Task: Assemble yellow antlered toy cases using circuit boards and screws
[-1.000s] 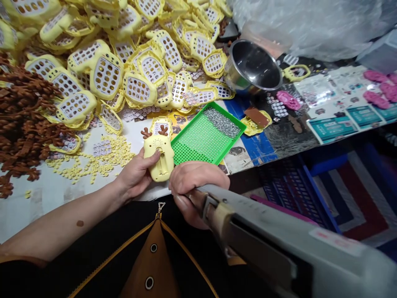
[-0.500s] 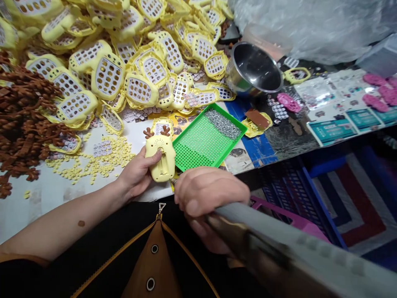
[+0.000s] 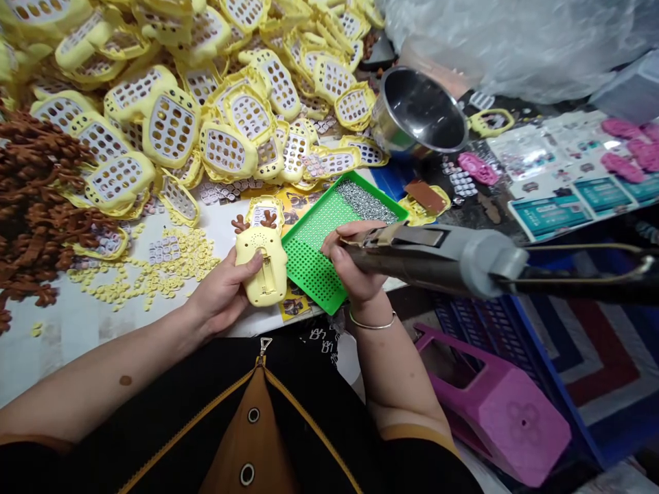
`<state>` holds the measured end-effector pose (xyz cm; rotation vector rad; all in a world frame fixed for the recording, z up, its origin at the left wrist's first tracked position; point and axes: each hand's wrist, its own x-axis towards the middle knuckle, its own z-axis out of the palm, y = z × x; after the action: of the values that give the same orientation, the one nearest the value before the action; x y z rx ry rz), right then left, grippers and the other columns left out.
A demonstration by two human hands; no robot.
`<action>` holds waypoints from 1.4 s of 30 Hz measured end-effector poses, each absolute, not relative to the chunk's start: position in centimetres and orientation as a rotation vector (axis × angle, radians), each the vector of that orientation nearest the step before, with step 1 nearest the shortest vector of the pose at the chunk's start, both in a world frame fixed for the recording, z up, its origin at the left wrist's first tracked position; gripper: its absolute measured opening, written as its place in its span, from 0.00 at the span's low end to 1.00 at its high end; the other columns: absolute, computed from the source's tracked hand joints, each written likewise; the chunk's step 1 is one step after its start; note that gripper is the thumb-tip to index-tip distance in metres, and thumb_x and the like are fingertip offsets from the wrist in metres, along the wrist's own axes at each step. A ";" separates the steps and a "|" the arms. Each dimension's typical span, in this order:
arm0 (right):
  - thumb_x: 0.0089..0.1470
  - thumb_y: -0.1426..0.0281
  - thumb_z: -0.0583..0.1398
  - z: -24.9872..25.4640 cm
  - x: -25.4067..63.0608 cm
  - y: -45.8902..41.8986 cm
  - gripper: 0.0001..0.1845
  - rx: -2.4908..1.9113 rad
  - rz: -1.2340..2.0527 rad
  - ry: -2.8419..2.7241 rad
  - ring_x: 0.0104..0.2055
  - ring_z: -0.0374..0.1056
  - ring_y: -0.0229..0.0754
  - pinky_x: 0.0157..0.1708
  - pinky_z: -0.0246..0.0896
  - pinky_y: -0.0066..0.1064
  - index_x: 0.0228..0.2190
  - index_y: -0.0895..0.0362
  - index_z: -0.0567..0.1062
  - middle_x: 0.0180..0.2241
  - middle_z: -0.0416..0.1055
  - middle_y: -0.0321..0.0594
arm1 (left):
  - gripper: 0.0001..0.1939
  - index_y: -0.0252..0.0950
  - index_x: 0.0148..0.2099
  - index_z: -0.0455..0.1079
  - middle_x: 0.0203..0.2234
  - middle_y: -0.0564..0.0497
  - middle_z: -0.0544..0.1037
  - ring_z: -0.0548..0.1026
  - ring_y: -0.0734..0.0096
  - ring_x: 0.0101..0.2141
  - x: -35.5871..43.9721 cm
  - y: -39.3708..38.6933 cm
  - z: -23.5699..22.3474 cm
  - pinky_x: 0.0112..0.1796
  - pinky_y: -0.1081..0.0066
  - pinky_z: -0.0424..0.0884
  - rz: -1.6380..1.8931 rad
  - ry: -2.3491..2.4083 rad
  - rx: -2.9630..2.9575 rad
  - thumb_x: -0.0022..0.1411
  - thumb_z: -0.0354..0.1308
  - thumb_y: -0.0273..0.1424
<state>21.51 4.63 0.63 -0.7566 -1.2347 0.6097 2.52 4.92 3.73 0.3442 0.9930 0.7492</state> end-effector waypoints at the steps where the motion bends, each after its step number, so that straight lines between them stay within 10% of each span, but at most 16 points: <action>1: 0.51 0.69 0.61 0.6 21.5 4.6 0.09 -0.750 0.604 -1.236 0.21 0.64 0.35 0.23 0.65 0.29 0.37 0.48 0.71 0.20 0.63 0.28 | 0.22 0.39 0.51 0.65 0.41 0.47 0.79 0.78 0.59 0.42 2.5 4.9 3.8 0.49 0.55 0.73 0.747 0.994 0.340 0.55 0.65 0.28; 30: 0.50 0.78 0.59 7.8 15.7 -1.0 0.16 -0.510 0.837 -1.342 0.21 0.66 0.36 0.23 0.69 0.32 0.41 0.52 0.72 0.20 0.67 0.30 | 0.17 0.39 0.49 0.65 0.42 0.49 0.78 0.77 0.65 0.41 3.7 4.6 4.0 0.48 0.59 0.73 0.991 0.986 0.306 0.58 0.63 0.27; 42: 0.45 0.81 0.58 7.7 14.0 -0.6 0.09 -0.454 0.993 -1.366 0.19 0.64 0.36 0.21 0.65 0.31 0.27 0.55 0.68 0.18 0.65 0.31 | 0.14 0.37 0.45 0.65 0.37 0.50 0.77 0.77 0.68 0.35 3.4 3.3 4.2 0.45 0.63 0.72 1.009 1.062 0.285 0.58 0.62 0.25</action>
<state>13.98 -0.56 7.71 -0.4538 -1.3664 0.9934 3.44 3.34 4.19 0.2852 1.0619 1.0086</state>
